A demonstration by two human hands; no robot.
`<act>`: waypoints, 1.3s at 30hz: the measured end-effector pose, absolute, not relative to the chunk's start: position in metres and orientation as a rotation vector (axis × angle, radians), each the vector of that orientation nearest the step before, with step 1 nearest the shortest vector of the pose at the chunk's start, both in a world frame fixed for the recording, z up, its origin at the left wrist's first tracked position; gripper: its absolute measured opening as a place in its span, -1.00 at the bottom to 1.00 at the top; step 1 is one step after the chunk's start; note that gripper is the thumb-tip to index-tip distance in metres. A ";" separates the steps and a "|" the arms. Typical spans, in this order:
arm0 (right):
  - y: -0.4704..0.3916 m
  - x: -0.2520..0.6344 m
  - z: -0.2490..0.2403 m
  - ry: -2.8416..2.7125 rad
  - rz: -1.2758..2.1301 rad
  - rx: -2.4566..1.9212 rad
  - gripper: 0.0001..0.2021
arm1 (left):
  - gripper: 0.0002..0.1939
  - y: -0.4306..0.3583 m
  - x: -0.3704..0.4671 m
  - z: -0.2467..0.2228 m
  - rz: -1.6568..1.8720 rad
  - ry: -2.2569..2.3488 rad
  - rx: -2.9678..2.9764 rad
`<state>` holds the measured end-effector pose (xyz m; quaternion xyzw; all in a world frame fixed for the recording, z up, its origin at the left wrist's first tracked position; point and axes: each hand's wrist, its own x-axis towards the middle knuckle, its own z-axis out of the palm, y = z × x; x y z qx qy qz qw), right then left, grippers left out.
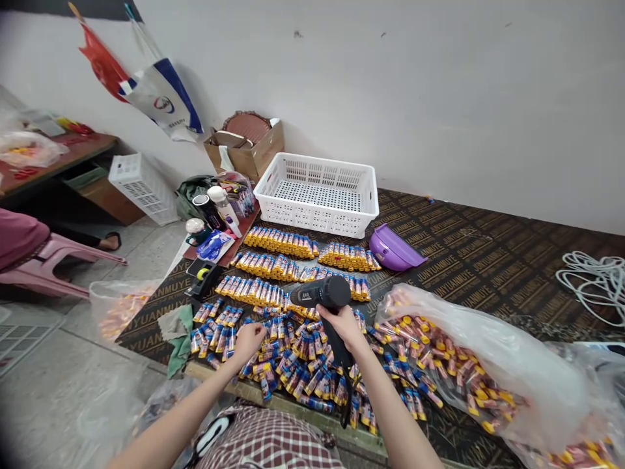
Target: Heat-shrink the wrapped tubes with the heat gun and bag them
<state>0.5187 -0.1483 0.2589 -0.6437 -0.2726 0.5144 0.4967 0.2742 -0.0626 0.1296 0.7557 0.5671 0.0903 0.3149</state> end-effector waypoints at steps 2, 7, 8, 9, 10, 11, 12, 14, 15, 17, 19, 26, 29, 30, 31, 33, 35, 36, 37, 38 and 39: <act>-0.161 0.524 0.262 -0.663 1.180 -1.609 -0.63 | -0.66 -0.050 0.292 0.137 0.190 1.486 2.070; -0.223 0.556 0.276 -0.497 0.974 -1.777 -0.60 | -0.70 -0.014 0.363 0.145 0.127 1.338 2.253; -0.236 0.563 0.278 -0.453 0.922 -1.808 -0.59 | -0.73 -0.009 0.379 0.145 0.126 1.304 2.283; -0.249 0.570 0.279 -0.415 0.856 -1.834 -0.57 | -0.75 -0.004 0.394 0.145 0.121 1.272 2.314; -0.260 0.577 0.279 -0.384 0.784 -1.853 -0.54 | -0.74 -0.001 0.408 0.145 0.112 1.247 2.342; -0.271 0.583 0.278 -0.358 0.718 -1.864 -0.52 | -0.73 0.001 0.419 0.145 0.095 1.232 2.365; -0.281 0.589 0.276 -0.328 0.674 -1.872 -0.50 | -0.72 0.001 0.428 0.144 0.067 1.228 2.382; -0.298 0.598 0.271 -0.242 0.682 -1.870 -0.49 | -0.71 -0.003 0.436 0.143 0.001 1.244 2.401; -0.305 0.601 0.268 -0.197 0.716 -1.855 -0.50 | -0.70 -0.007 0.437 0.143 -0.033 1.256 2.407; -0.318 0.605 0.262 -0.124 0.754 -1.817 -0.52 | -0.70 -0.018 0.435 0.143 -0.103 1.250 2.425; -0.325 0.606 0.256 -0.076 0.749 -1.794 -0.52 | -0.76 -0.031 0.436 0.144 -0.172 1.189 2.455; -0.317 0.610 0.250 -0.047 0.758 -1.775 -0.50 | -0.71 -0.048 0.483 0.145 -0.147 0.835 2.620; -0.308 0.613 0.251 -0.066 0.796 -1.757 -0.56 | -0.73 -0.055 0.487 0.143 -0.155 0.785 2.646; -0.305 0.614 0.251 -0.070 0.816 -1.757 -0.58 | -0.73 -0.060 0.482 0.143 -0.157 0.775 2.651; -0.303 0.614 0.250 -0.076 0.840 -1.760 -0.59 | -0.73 -0.066 0.475 0.142 -0.163 0.762 2.653; -0.299 0.614 0.249 -0.103 0.879 -1.757 -0.61 | -0.75 -0.081 0.455 0.140 -0.190 0.729 2.651; -0.294 0.613 0.247 -0.140 0.914 -1.738 -0.60 | -0.77 -0.095 0.432 0.138 -0.173 0.719 2.628; -0.292 0.612 0.246 -0.158 0.936 -1.723 -0.60 | -0.77 -0.101 0.419 0.137 -0.140 0.736 2.602; -0.289 0.611 0.246 -0.179 0.965 -1.710 -0.59 | -0.78 -0.107 0.407 0.136 -0.096 0.775 2.563; -0.285 0.609 0.246 -0.202 0.991 -1.703 -0.59 | -0.77 -0.111 0.394 0.134 -0.047 0.829 2.513; -0.281 0.607 0.247 -0.226 1.007 -1.702 -0.60 | -0.76 -0.115 0.381 0.132 0.000 0.890 2.454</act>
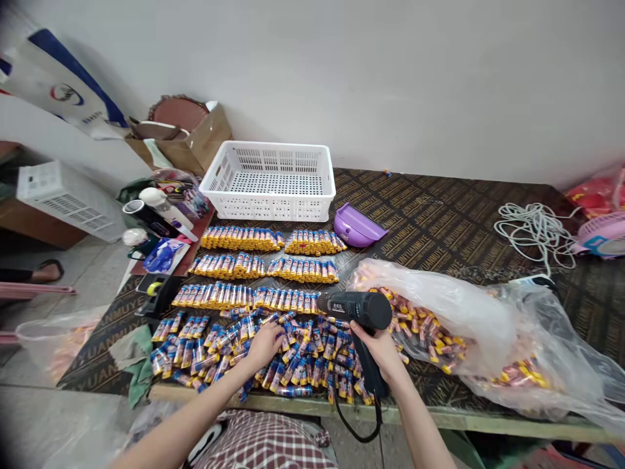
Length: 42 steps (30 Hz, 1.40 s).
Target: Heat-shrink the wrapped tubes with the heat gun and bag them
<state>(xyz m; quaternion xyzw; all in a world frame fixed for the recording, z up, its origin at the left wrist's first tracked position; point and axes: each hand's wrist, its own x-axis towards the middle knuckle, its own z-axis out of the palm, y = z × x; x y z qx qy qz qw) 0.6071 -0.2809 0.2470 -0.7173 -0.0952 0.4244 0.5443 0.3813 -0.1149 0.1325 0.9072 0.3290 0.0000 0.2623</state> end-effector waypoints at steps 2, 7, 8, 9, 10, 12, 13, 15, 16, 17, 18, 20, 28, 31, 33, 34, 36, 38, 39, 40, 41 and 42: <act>-0.272 0.603 0.249 -0.281 1.017 -1.711 -0.61 | -0.76 -0.120 0.356 0.129 0.065 1.007 2.337; -0.248 0.590 0.251 -0.348 1.069 -1.730 -0.59 | -0.77 -0.129 0.297 0.122 0.117 1.218 2.118; -0.244 0.587 0.251 -0.357 1.091 -1.722 -0.60 | -0.77 -0.130 0.286 0.121 0.121 1.253 2.081; -0.239 0.584 0.251 -0.369 1.113 -1.713 -0.60 | -0.77 -0.131 0.277 0.121 0.127 1.280 2.048; -0.234 0.580 0.251 -0.383 1.135 -1.708 -0.60 | -0.76 -0.130 0.269 0.121 0.134 1.303 2.016; -0.224 0.573 0.252 -0.420 1.161 -1.710 -0.60 | -0.74 -0.128 0.254 0.122 0.165 1.336 1.963; -0.219 0.569 0.253 -0.439 1.166 -1.711 -0.60 | -0.74 -0.127 0.248 0.123 0.183 1.347 1.950; -0.210 0.560 0.256 -0.474 1.179 -1.696 -0.62 | -0.74 -0.122 0.237 0.126 0.217 1.379 1.942; -0.205 0.555 0.258 -0.489 1.183 -1.685 -0.62 | -0.74 -0.119 0.232 0.128 0.227 1.399 1.941; -0.201 0.550 0.259 -0.497 1.184 -1.682 -0.62 | -0.74 -0.117 0.227 0.129 0.232 1.412 1.941; -0.196 0.545 0.261 -0.503 1.185 -1.686 -0.62 | -0.75 -0.114 0.223 0.129 0.234 1.421 1.935; -0.188 0.535 0.265 -0.513 1.188 -1.704 -0.61 | -0.75 -0.108 0.213 0.128 0.239 1.421 1.914; -0.150 0.496 0.270 -0.580 1.235 -1.645 -0.62 | -0.72 -0.090 0.183 0.118 0.247 1.447 1.884; -0.150 0.493 0.272 -0.582 1.222 -1.628 -0.62 | -0.71 -0.084 0.186 0.119 0.199 1.426 1.918; -0.161 0.498 0.272 -0.585 1.192 -1.634 -0.63 | -0.70 -0.082 0.192 0.120 0.171 1.398 1.927; -0.169 0.502 0.273 -0.579 1.167 -1.644 -0.64 | -0.71 -0.081 0.197 0.120 0.158 1.381 1.935; -0.190 0.515 0.273 -0.539 1.118 -1.674 -0.65 | -0.73 -0.081 0.209 0.120 0.143 1.338 1.966; -0.215 0.531 0.273 -0.456 1.058 -1.709 -0.65 | -0.74 -0.081 0.223 0.121 0.133 1.273 2.015; -0.229 0.540 0.272 -0.406 1.028 -1.723 -0.64 | -0.75 -0.081 0.232 0.122 0.124 1.236 2.040; -0.242 0.550 0.270 -0.353 1.001 -1.738 -0.64 | -0.75 -0.080 0.243 0.124 0.110 1.203 2.067; -0.255 0.559 0.268 -0.302 0.976 -1.754 -0.63 | -0.76 -0.079 0.256 0.126 0.093 1.167 2.098; -0.268 0.568 0.266 -0.250 0.949 -1.771 -0.63 | -0.76 -0.078 0.271 0.130 0.073 1.127 2.137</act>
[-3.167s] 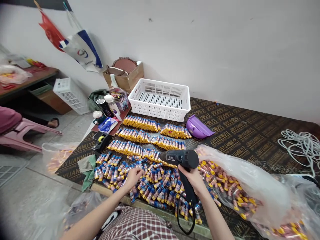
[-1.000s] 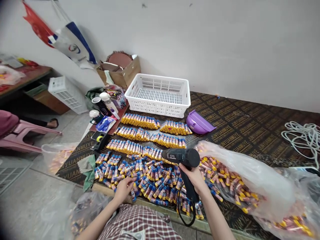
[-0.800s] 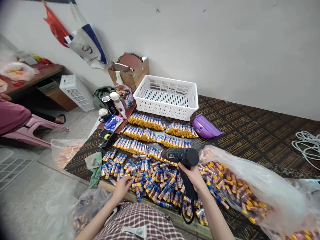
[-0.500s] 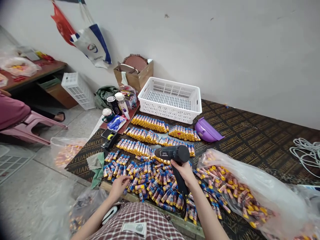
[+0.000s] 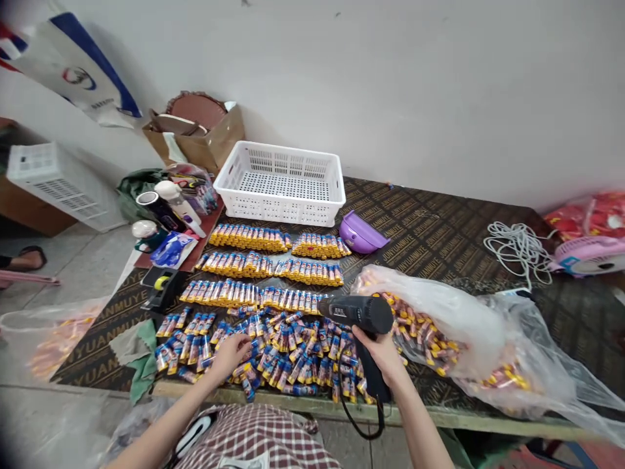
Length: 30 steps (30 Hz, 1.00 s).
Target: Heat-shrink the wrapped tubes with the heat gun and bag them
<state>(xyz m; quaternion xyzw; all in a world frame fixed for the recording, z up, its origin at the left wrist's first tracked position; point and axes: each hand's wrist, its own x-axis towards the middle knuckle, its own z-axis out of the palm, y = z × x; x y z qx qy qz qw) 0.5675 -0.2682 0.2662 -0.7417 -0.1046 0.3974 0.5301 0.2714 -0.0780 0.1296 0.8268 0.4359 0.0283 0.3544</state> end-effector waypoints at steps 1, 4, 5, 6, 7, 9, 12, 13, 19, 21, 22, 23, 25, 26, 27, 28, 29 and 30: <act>-0.280 0.575 0.264 -0.198 0.920 -1.784 -0.63 | -0.76 -0.076 0.289 0.133 0.053 1.085 2.184; -0.309 0.592 0.257 -0.046 0.797 -1.763 -0.57 | -0.75 -0.071 0.358 0.143 0.003 0.904 2.361; -0.316 0.594 0.256 -0.004 0.763 -1.731 -0.55 | -0.74 -0.071 0.384 0.144 -0.011 0.825 2.423; -0.322 0.596 0.255 0.030 0.742 -1.698 -0.53 | -0.72 -0.071 0.410 0.145 -0.026 0.745 2.480; -0.327 0.597 0.255 0.056 0.740 -1.669 -0.52 | -0.71 -0.071 0.436 0.144 -0.041 0.676 2.528; -0.336 0.598 0.254 0.094 0.761 -1.630 -0.50 | -0.68 -0.074 0.482 0.139 -0.063 0.584 2.595; -0.348 0.600 0.251 0.144 0.795 -1.598 -0.46 | -0.62 -0.077 0.531 0.129 -0.116 0.488 2.663; -0.351 0.601 0.250 0.160 0.800 -1.594 -0.46 | -0.61 -0.077 0.542 0.127 -0.142 0.463 2.675; -0.367 0.610 0.247 0.174 0.780 -1.583 -0.45 | -0.66 -0.087 0.545 0.127 -0.237 0.407 2.709; -0.370 0.613 0.247 0.177 0.787 -1.584 -0.45 | -0.70 -0.099 0.526 0.130 -0.245 0.304 2.708; -0.371 0.615 0.246 0.177 0.792 -1.586 -0.45 | -0.71 -0.105 0.515 0.131 -0.253 0.215 2.689; -0.371 0.616 0.245 0.178 0.798 -1.587 -0.44 | -0.73 -0.110 0.505 0.131 -0.257 0.123 2.663; -0.371 0.619 0.244 0.190 0.807 -1.580 -0.43 | -0.76 -0.114 0.491 0.132 -0.233 0.054 2.629; -0.370 0.620 0.244 0.198 0.805 -1.577 -0.43 | -0.77 -0.112 0.488 0.131 -0.193 0.115 2.645; -0.368 0.620 0.244 0.206 0.796 -1.576 -0.43 | -0.76 -0.107 0.489 0.131 -0.141 0.233 2.679; -0.366 0.621 0.244 0.212 0.783 -1.576 -0.43 | -0.76 -0.100 0.491 0.131 -0.093 0.387 2.715; -0.364 0.621 0.245 0.211 0.769 -1.577 -0.44 | -0.74 -0.092 0.495 0.131 -0.067 0.535 2.740; -0.362 0.620 0.246 0.208 0.754 -1.579 -0.45 | -0.72 -0.084 0.499 0.130 -0.067 0.646 2.755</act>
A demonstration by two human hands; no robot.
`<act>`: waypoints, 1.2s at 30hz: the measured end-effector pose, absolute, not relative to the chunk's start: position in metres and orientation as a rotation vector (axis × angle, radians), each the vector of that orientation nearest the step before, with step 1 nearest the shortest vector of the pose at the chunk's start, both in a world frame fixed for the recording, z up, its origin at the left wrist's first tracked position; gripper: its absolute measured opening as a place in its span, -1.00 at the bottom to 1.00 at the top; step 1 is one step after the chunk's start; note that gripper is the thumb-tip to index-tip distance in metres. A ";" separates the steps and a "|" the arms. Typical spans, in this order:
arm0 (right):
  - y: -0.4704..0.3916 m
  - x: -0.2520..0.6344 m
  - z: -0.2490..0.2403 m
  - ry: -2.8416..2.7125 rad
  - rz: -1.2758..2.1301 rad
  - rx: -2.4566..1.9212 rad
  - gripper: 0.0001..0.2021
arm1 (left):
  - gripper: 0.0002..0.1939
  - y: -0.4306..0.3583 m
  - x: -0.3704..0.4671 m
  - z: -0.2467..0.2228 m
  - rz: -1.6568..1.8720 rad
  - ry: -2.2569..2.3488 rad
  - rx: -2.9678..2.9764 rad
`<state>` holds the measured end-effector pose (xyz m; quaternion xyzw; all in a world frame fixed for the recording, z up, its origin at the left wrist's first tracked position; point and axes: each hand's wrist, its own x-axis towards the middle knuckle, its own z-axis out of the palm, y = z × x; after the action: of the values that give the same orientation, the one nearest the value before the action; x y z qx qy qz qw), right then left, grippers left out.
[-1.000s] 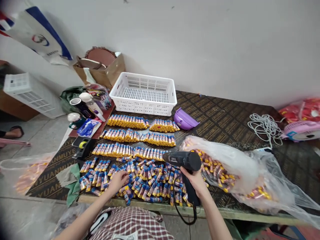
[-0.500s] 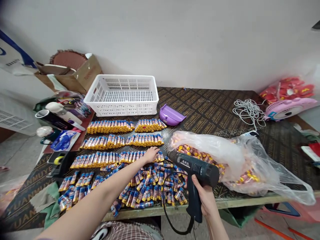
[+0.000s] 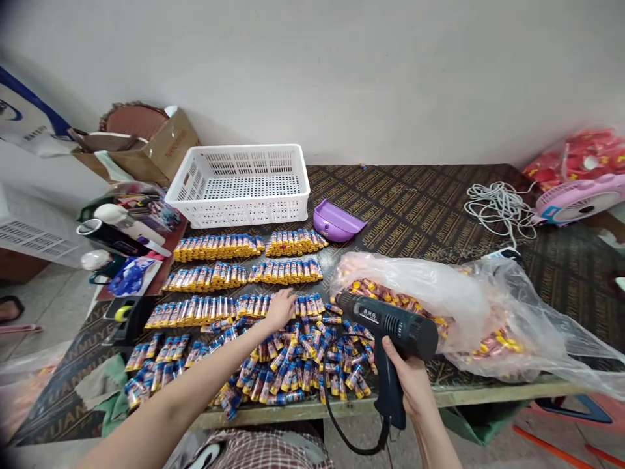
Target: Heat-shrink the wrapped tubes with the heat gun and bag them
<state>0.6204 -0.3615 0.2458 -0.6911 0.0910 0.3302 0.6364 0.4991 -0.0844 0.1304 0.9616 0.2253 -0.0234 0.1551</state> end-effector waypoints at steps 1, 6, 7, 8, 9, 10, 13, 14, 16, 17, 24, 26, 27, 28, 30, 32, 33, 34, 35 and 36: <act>-0.360 0.620 0.247 0.204 0.743 -1.581 -0.45 | -0.70 -0.078 0.502 0.130 -0.085 0.708 2.760; -0.354 0.621 0.250 0.185 0.756 -1.588 -0.50 | -0.73 -0.084 0.480 0.125 -0.149 0.591 2.769; -0.353 0.622 0.249 0.174 0.773 -1.589 -0.52 | -0.75 -0.091 0.473 0.125 -0.140 0.538 2.770; -0.351 0.624 0.248 0.165 0.791 -1.591 -0.54 | -0.76 -0.097 0.468 0.125 -0.128 0.500 2.768; -0.350 0.625 0.247 0.156 0.807 -1.597 -0.55 | -0.76 -0.101 0.466 0.126 -0.119 0.494 2.764; -0.348 0.626 0.247 0.150 0.819 -1.604 -0.56 | -0.76 -0.104 0.469 0.126 -0.112 0.514 2.760; -0.342 0.627 0.247 0.138 0.815 -1.623 -0.54 | -0.73 -0.104 0.498 0.126 -0.099 0.600 2.748; -0.341 0.626 0.248 0.137 0.811 -1.625 -0.54 | -0.70 -0.102 0.511 0.124 -0.104 0.577 2.753; -0.339 0.625 0.250 0.132 0.801 -1.617 -0.53 | -0.62 -0.101 0.535 0.121 -0.122 0.469 2.774; -0.340 0.625 0.252 0.128 0.792 -1.610 -0.53 | -0.62 -0.102 0.544 0.119 -0.134 0.421 2.781; -0.347 0.627 0.254 0.138 0.825 -1.627 -0.59 | -0.74 -0.118 0.520 0.120 -0.076 0.231 2.763; -0.344 0.629 0.251 0.119 0.810 -1.653 -0.61 | -0.76 -0.102 0.506 0.123 0.003 0.423 2.780; -0.341 0.630 0.248 0.104 0.810 -1.671 -0.61 | -0.78 -0.090 0.500 0.124 0.031 0.597 2.793; -0.337 0.631 0.246 0.087 0.815 -1.689 -0.62 | -0.77 -0.077 0.494 0.124 0.033 0.768 2.799; -0.330 0.631 0.241 0.041 0.840 -1.720 -0.62 | -0.75 -0.053 0.485 0.124 -0.029 0.980 2.800; -0.322 0.631 0.237 -0.024 0.856 -1.747 -0.62 | -0.75 -0.041 0.476 0.123 -0.110 1.013 2.794; -0.318 0.630 0.236 -0.053 0.870 -1.756 -0.62 | -0.76 -0.041 0.471 0.123 -0.124 1.002 2.792; -0.315 0.629 0.235 -0.079 0.892 -1.764 -0.63 | -0.77 -0.044 0.466 0.123 -0.112 0.993 2.789; -0.312 0.628 0.234 -0.102 0.918 -1.771 -0.63 | -0.78 -0.050 0.460 0.123 -0.082 0.984 2.787; -0.309 0.626 0.233 -0.122 0.942 -1.771 -0.64 | -0.79 -0.057 0.453 0.123 -0.051 0.969 2.780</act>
<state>0.6257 -0.3085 0.2333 -0.7439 -0.0511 0.3955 0.5362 0.4528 -0.0575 0.1226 0.9396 0.3274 -0.0172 0.0985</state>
